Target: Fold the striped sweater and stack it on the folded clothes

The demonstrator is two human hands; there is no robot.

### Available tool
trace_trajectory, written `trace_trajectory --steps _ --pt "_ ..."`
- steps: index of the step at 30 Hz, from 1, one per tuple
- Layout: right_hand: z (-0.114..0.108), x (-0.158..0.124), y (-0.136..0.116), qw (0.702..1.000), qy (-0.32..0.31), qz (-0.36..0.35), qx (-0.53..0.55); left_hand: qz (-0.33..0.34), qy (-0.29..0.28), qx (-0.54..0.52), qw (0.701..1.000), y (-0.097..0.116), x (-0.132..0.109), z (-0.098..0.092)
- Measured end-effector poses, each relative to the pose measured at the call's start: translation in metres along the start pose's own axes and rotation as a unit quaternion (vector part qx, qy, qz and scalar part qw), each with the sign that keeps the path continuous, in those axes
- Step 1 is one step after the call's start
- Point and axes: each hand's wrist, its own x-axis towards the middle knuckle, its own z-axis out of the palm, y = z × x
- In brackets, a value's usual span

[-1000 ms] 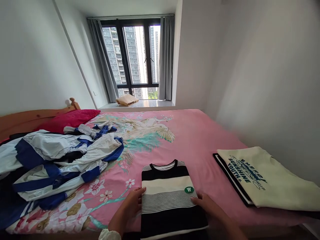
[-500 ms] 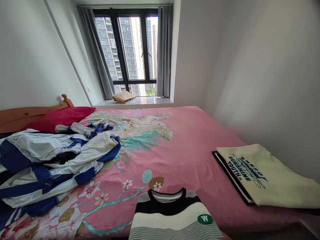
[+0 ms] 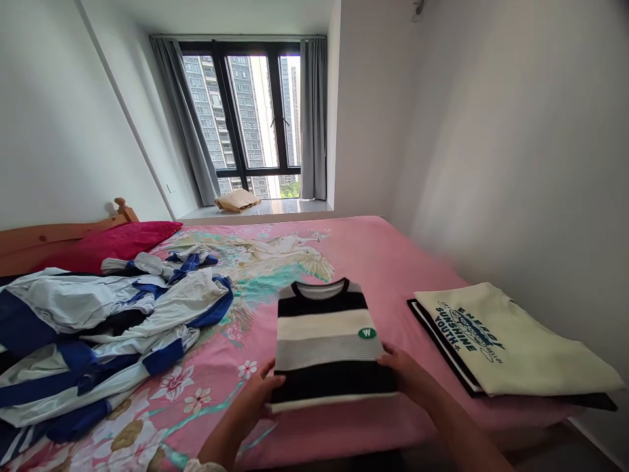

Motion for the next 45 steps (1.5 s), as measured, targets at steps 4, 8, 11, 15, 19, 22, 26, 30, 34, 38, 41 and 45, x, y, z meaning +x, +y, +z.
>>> trace_trajectory --steps 4,8,11,15,19,22,26,30,34,38,41,45 --pt "-0.034 0.013 0.081 0.990 0.062 0.124 -0.025 -0.101 0.090 0.012 0.991 -0.069 0.001 -0.044" --pt "-0.047 0.030 0.090 0.993 0.065 0.077 -0.062 -0.042 0.136 -0.022 0.990 -0.068 0.012 -0.054" --pt "-0.030 0.057 0.072 0.994 0.049 0.045 -0.090 0.049 0.127 -0.029 0.990 -0.046 0.037 -0.040" --pt "-0.005 0.093 0.057 0.991 0.066 0.047 -0.103 0.047 0.122 0.017 0.991 -0.025 0.073 -0.027" --pt "0.003 0.110 0.051 0.992 0.082 0.058 -0.081 0.033 0.133 0.055 0.989 -0.015 0.089 -0.030" --pt "0.000 0.115 0.050 0.992 0.083 0.081 -0.058 0.015 0.137 0.079 0.987 -0.010 0.091 -0.034" --pt "-0.005 0.121 0.051 0.991 0.073 0.111 -0.031 -0.011 0.136 0.085 0.987 -0.004 0.090 -0.032" --pt "-0.002 0.128 0.053 0.992 0.074 0.101 -0.011 -0.011 0.123 0.067 0.990 0.001 0.092 -0.026" --pt "0.007 0.131 0.052 0.994 0.097 0.059 0.001 0.009 0.119 0.075 0.990 -0.002 0.097 -0.023" --pt "0.008 0.128 0.054 0.994 0.101 0.049 0.000 0.019 0.135 0.113 0.984 -0.012 0.100 -0.025" --pt "0.001 0.115 0.060 0.995 0.072 0.069 -0.009 0.000 0.124 0.146 0.982 -0.024 0.090 -0.033" --pt "-0.011 0.080 0.074 0.995 0.013 0.097 -0.025 -0.040 0.059 0.172 0.983 -0.041 0.057 -0.043"
